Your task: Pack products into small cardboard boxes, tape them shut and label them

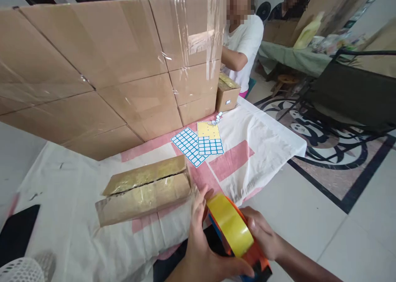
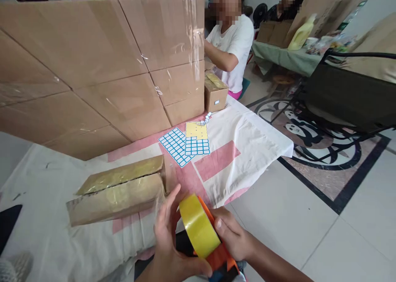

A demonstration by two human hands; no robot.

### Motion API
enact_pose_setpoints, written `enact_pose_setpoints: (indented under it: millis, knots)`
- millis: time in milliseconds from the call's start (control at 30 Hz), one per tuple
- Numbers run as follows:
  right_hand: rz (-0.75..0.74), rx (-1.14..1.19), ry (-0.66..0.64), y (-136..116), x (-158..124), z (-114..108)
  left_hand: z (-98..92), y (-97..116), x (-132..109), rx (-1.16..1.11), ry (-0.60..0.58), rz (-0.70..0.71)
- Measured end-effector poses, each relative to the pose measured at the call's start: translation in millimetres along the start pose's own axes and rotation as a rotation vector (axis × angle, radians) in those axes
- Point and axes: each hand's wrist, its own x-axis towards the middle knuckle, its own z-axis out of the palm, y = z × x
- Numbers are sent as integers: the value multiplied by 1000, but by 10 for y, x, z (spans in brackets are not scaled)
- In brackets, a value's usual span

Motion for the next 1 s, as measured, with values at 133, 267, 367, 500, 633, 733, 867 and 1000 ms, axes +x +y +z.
enact_pose_setpoints:
  millis: [133,267,367,500,633,733,867,1000]
  knots:
    - [-19,35,140,107,-138,49,93,-1,163,34,-93,104]
    - [-111,5,136,163,39,-131,51,56,437,67,-122,192]
    - [-54,-192,234,127,468,-517,-39,68,546,74,54,165]
    - [-15,-221,458,215,1116,-1035,-46,90,476,99,222,99]
    - [0,-98,485,371,1371,-1274,3,146,346,146,312,108]
    - [-16,-333,729,289,1216,-1206,-33,155,294,137,338,140]
    - [-265,-631,859,-145,809,-718,-160,97,242,158,268,217]
    - [-264,-345,1,-605,613,-141,-294,63,196,259,130,272]
